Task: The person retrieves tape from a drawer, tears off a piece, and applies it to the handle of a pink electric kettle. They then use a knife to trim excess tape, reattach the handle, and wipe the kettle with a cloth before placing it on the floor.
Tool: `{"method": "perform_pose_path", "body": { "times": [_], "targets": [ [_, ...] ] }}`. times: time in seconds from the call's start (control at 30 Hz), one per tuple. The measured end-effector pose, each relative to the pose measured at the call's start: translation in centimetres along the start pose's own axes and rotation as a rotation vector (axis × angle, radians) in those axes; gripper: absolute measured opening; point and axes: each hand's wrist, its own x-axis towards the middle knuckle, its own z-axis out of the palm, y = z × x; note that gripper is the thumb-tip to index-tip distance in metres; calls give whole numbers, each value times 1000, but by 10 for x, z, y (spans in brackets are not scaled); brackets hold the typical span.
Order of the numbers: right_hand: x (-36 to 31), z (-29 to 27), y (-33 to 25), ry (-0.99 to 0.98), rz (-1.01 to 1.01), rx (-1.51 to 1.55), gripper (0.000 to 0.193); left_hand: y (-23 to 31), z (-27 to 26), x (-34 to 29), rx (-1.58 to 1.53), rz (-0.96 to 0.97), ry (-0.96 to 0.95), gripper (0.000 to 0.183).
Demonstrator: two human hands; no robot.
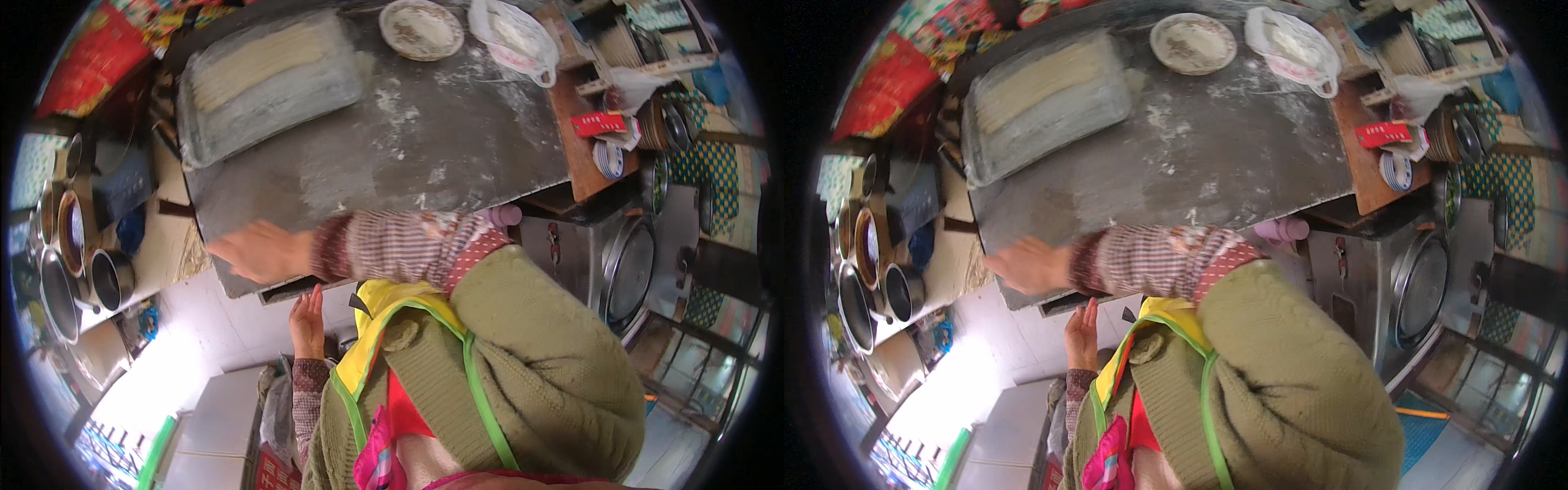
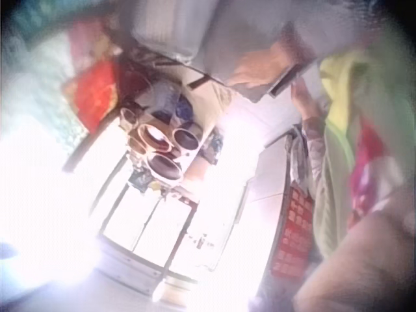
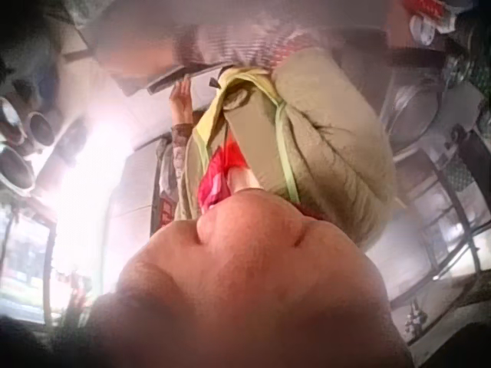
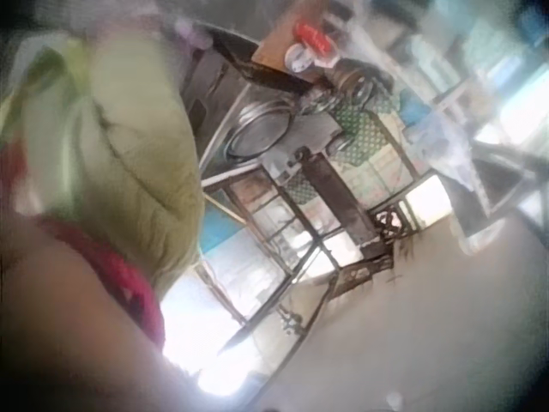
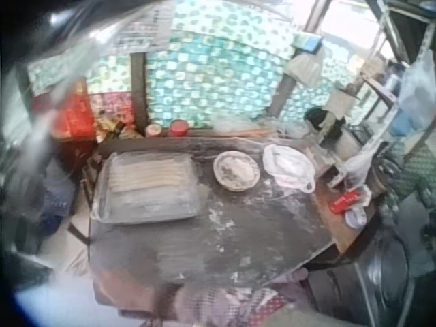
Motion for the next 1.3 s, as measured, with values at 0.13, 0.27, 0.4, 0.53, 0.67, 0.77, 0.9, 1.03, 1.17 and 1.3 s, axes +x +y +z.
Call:
{"method": "perform_pose_path", "body": {
  "times": [0.13, 0.27, 0.4, 0.53, 0.67, 0.77, 0.9, 1.03, 1.17, 1.3],
  "targets": [
    [-130, -9, 40, 36, 139, -5, 21, 6, 6, -6, 162, 19, 19, 11],
    [-263, -23, 65, 59, 471, 46, 23, 8, 2, 0, 169, -25, 48, 19],
    [-356, -18, 61, 56, 704, 160, 25, 7, -4, 7, 138, -12, 7, 25],
    [-380, -3, 68, -14, 668, 272, 28, 4, -3, 12, 155, 19, 84, 28],
    [-383, 5, 80, -75, 618, 159, 28, -2, -7, 9, 207, 56, 72, 34],
    [-385, 3, 90, -66, 641, 115, 27, -19, -12, 4, 366, 157, 128, 44],
    [-371, 2, 100, -179, 720, 130, 37, -48, -2, 30, 410, 70, 210, 47],
    [-333, 16, 104, -274, 574, -32, 64, -73, 11, 63, 354, 43, 313, 37],
    [-304, 35, 111, -363, 481, -139, 64, -80, 20, 72, 312, 128, 367, 26],
    [-303, 55, 118, -382, 460, -231, 39, -89, 25, 60, 297, 173, 413, 16]
  ]
}}
